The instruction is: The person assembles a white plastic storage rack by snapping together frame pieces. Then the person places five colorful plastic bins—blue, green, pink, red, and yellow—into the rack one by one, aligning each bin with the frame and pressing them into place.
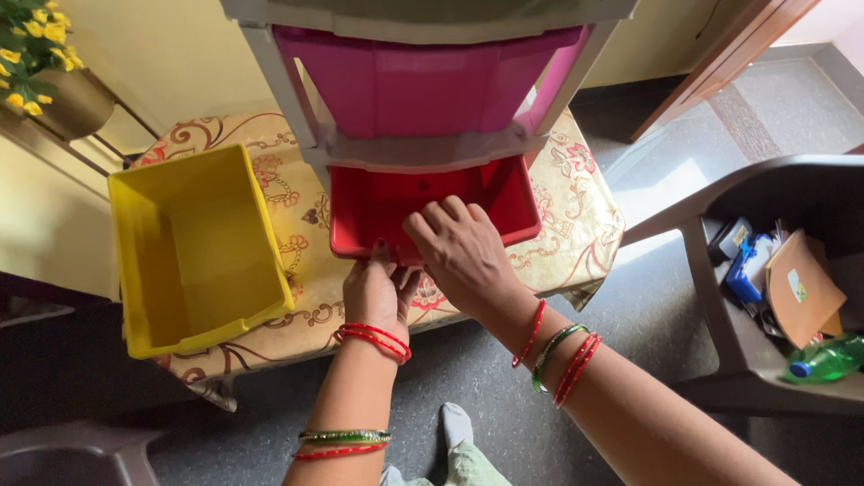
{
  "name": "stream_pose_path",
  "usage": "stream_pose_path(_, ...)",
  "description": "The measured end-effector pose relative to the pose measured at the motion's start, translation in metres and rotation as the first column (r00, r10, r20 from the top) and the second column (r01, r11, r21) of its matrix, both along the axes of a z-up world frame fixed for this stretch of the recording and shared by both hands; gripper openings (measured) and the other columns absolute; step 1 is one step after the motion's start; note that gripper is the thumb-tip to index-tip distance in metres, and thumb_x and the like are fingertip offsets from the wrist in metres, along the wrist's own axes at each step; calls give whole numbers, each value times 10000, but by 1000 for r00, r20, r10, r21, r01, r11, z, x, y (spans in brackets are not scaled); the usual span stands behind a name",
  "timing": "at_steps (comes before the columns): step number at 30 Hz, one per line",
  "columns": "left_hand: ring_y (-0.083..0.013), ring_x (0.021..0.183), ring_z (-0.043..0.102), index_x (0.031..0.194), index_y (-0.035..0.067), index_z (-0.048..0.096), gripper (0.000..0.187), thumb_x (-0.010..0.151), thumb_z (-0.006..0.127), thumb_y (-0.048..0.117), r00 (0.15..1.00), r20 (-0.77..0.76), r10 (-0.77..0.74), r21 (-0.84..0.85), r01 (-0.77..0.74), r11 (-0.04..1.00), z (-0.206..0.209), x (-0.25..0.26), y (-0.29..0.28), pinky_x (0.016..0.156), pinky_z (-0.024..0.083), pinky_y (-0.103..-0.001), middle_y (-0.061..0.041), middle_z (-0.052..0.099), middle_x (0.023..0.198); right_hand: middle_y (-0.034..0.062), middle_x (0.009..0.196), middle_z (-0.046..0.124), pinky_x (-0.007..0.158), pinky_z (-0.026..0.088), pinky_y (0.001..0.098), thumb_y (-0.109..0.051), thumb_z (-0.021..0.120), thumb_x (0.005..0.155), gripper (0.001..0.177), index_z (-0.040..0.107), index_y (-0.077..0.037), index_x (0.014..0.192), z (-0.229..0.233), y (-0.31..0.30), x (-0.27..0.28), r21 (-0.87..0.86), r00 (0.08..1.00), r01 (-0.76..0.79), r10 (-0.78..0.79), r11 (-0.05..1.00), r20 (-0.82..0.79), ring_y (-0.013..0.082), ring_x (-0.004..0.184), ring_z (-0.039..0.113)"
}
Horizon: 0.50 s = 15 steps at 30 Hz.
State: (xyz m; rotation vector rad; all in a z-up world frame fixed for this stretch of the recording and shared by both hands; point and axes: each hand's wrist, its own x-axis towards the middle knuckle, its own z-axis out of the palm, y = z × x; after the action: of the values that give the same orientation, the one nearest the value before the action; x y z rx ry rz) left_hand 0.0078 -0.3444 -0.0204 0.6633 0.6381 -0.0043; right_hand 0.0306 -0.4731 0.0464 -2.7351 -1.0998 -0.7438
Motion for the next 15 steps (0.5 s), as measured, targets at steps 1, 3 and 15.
stream_pose_path(1,-159,948,676,1240,148,598,290,966,578,242,1000,17,21,-12,-21,1000,0,4,-1,859,588,-348,-32,690,1120,72,970,616,747,486,380,-192,669,798,287,593,-77,1050,0,-1,4,8,999,38,-38,999,-28,258,921,613)
stream_pose_path(3,-175,957,654,1243,119,587,279,987,587,231,999,27,36,-23,-36,999,-2,14,-1,865,585,-355,-43,651,1115,88,972,590,706,515,364,-174,672,852,256,580,-53,1058,-1,-2,12,21,990,116,-114,993,-84,245,903,615)
stream_pose_path(15,-180,994,620,1203,123,602,298,926,574,228,975,148,164,-171,-138,976,21,58,-9,909,576,-401,-40,629,1072,98,1006,607,709,562,345,-54,655,756,282,643,-51,1038,-4,-27,41,112,999,-45,48,993,-18,274,1001,610)
